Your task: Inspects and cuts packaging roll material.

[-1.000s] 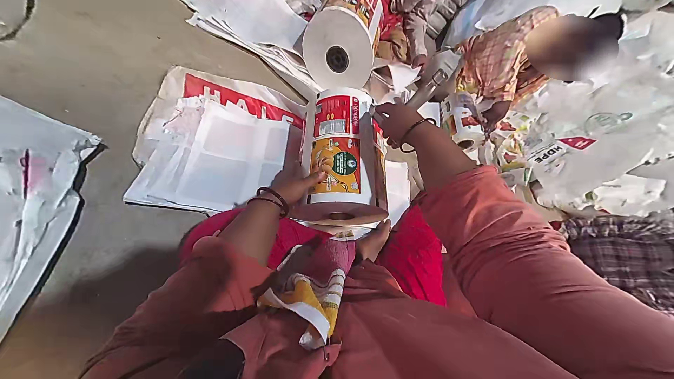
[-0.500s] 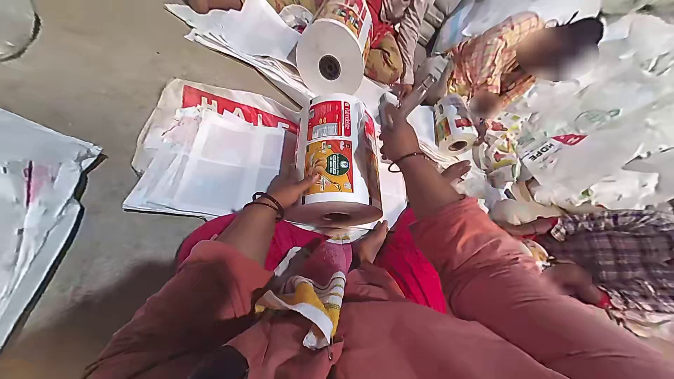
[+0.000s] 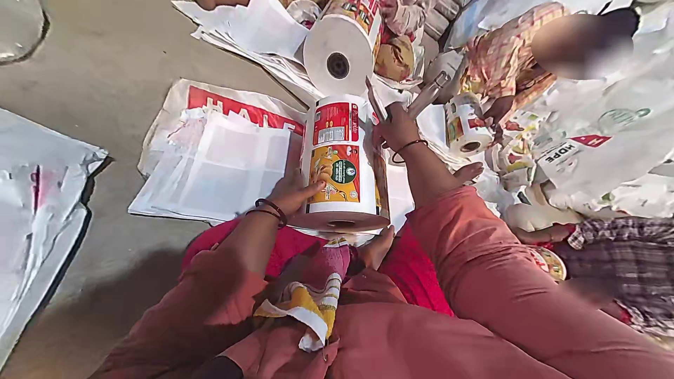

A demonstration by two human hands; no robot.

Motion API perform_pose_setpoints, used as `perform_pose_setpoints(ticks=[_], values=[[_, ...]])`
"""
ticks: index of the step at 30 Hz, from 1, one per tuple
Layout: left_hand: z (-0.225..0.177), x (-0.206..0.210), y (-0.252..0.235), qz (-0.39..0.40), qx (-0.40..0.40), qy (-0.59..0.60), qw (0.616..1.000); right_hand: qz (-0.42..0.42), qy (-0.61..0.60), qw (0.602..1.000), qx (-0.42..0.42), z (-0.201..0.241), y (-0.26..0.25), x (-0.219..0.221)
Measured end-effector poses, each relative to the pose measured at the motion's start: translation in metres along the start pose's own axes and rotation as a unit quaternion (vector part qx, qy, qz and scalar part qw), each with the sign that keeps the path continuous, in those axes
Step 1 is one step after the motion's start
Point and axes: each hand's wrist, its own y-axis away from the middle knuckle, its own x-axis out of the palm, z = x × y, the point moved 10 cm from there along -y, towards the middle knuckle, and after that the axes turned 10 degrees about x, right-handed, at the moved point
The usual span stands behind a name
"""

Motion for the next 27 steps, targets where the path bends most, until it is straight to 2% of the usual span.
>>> perform_pose_setpoints(ticks=[3,7,13,19,27], values=[[0.001,0.001,-0.005,0.011,0.018,-0.008,1.000,0.034,0.024,0.999,0.028,0.006,0.009,0.003],[0.003,0.002,-0.016,0.018,0.051,-0.053,0.997,0.072,0.017,0.996,0.056,-0.009,0.038,0.004],[-0.001,0.001,-0.005,0.021,0.031,-0.046,0.998,0.088,0.070,0.993,0.043,-0.012,0.077,0.006],[-0.003,0.001,-0.007,0.021,0.039,-0.053,0.998,0.096,0.143,0.983,0.060,0.005,0.086,0.016],[-0.006,0.000,-0.008,0.018,0.037,-0.070,0.997,0.093,0.160,0.981,0.056,0.007,0.087,0.021]])
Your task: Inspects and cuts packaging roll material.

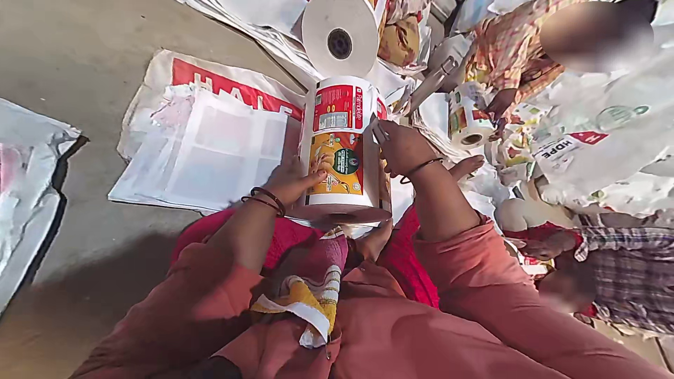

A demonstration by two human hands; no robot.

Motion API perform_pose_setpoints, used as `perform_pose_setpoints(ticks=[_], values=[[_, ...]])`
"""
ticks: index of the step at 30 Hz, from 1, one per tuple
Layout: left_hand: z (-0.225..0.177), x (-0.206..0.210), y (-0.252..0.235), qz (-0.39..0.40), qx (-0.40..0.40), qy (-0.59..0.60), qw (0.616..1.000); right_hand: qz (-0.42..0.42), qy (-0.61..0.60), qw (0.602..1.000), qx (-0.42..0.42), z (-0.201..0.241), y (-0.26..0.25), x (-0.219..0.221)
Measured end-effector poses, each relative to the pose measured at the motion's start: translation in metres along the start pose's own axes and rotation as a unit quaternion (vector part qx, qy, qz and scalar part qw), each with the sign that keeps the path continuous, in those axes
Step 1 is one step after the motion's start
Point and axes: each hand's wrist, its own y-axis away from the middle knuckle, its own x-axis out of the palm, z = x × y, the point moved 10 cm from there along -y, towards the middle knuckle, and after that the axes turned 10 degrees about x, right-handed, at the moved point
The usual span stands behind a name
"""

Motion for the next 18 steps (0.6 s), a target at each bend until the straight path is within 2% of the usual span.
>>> perform_pose_setpoints(ticks=[3,9,12,18], values=[[-0.001,0.001,0.001,-0.013,0.003,0.042,0.999,0.014,0.011,1.000,-0.012,0.006,0.003,-0.001],[-0.005,0.000,0.006,0.003,-0.019,0.043,0.999,0.051,0.024,0.998,-0.031,0.007,0.012,0.001],[-0.005,0.000,0.011,0.006,-0.040,0.048,0.998,0.067,0.041,0.996,-0.030,0.006,0.028,0.007],[-0.016,0.003,0.019,0.021,-0.019,0.037,0.999,0.057,0.114,0.991,-0.033,0.002,0.073,0.023]])
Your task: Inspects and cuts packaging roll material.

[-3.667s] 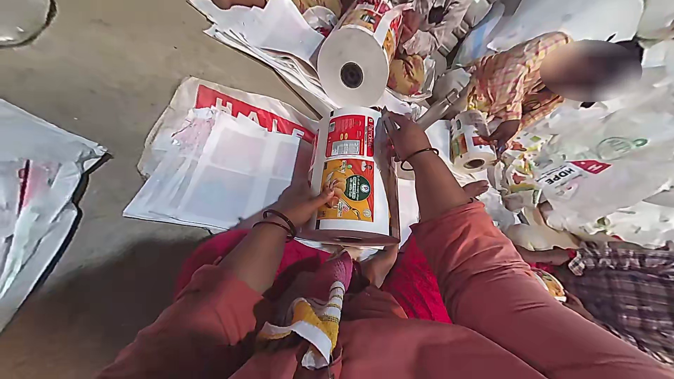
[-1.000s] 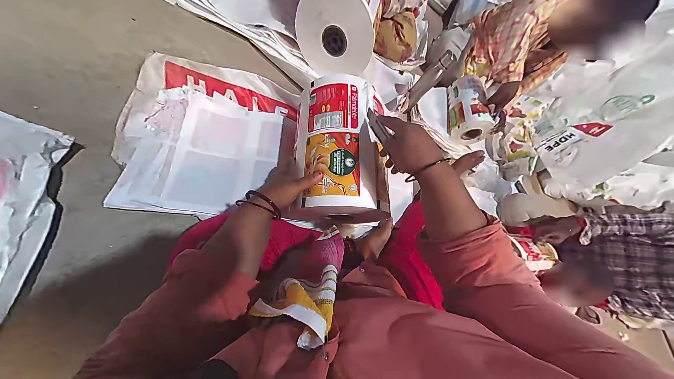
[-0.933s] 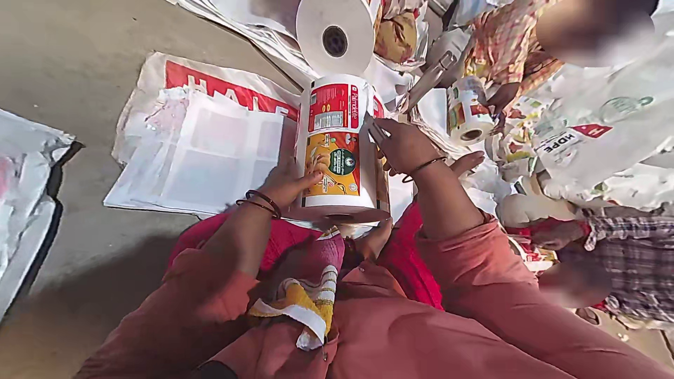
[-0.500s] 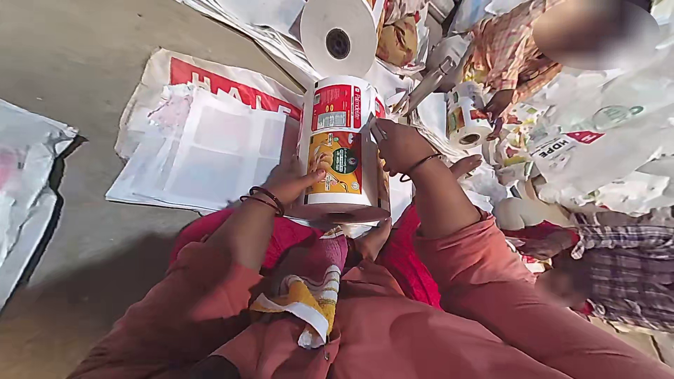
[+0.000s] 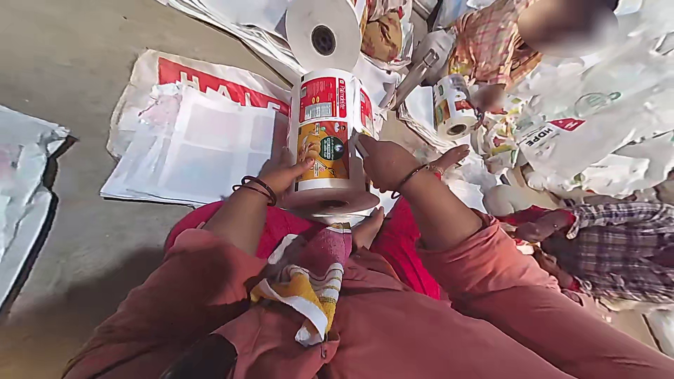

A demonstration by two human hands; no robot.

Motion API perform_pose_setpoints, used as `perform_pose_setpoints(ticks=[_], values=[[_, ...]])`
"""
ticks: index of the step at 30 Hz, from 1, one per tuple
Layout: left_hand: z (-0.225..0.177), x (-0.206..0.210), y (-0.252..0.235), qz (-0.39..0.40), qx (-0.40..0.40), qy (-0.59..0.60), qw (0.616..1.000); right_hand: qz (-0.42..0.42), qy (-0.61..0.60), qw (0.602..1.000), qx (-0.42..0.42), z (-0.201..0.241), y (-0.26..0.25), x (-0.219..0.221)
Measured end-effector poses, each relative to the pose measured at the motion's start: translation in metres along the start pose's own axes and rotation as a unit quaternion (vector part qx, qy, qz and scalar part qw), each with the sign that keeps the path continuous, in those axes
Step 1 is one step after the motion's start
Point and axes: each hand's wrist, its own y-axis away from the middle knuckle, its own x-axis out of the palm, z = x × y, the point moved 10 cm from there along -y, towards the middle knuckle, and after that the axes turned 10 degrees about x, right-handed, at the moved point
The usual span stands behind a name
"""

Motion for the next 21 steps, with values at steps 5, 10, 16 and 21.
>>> perform_pose_setpoints(ticks=[5,10,16,21], values=[[-0.006,0.000,0.007,-0.011,0.007,0.007,1.000,0.018,0.027,0.999,-0.018,-0.001,0.034,0.013],[-0.002,0.003,0.005,0.003,0.023,-0.025,0.999,0.043,0.087,0.994,-0.052,-0.006,0.080,0.035],[-0.041,-0.016,0.013,-0.111,0.138,-0.071,0.982,0.118,-0.138,0.976,-0.121,-0.064,0.111,0.060],[-0.126,0.007,0.064,-0.160,0.383,-0.204,0.887,0.113,-0.477,0.860,-0.143,-0.135,0.073,0.066]])
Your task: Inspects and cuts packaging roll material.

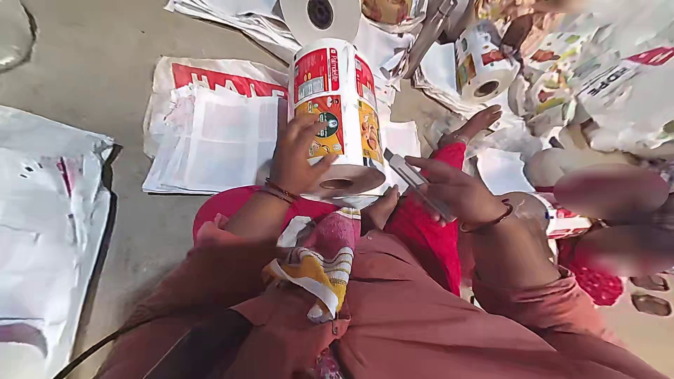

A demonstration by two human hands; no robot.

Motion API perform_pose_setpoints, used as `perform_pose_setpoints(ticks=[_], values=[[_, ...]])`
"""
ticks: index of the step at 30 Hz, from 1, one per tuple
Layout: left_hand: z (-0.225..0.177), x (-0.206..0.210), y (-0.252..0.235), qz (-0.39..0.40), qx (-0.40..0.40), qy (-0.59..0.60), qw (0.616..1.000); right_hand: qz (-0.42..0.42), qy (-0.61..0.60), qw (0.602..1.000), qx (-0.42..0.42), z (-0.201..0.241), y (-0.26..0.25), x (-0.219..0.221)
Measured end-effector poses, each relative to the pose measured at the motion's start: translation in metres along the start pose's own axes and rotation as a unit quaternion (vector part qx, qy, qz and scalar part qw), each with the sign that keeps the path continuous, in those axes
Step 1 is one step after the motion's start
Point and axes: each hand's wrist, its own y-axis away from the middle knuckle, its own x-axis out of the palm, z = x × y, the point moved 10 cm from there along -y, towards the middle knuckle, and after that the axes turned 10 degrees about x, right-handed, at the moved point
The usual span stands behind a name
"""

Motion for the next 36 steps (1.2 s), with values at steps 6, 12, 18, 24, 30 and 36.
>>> perform_pose_setpoints(ticks=[6,12,18,24,30,36], values=[[-0.040,0.022,0.007,-0.055,0.065,-0.069,0.994,0.066,-0.234,0.968,-0.060,-0.082,-0.027,-0.024],[-0.047,0.018,0.001,-0.031,-0.001,-0.083,0.996,0.076,-0.366,0.924,-0.080,-0.143,-0.067,-0.013],[-0.036,0.014,-0.010,-0.017,-0.063,-0.122,0.990,0.111,-0.387,0.908,-0.114,-0.151,-0.087,-0.018],[0.010,0.036,-0.075,0.148,-0.059,-0.160,0.974,0.134,-0.397,0.899,-0.128,-0.158,-0.091,-0.019],[0.030,0.047,-0.147,0.237,0.012,-0.359,0.902,0.142,-0.420,0.884,-0.146,-0.157,-0.090,-0.023],[0.052,0.041,-0.168,0.219,-0.210,-0.311,0.901,0.143,-0.445,0.871,-0.150,-0.155,-0.092,-0.029]])
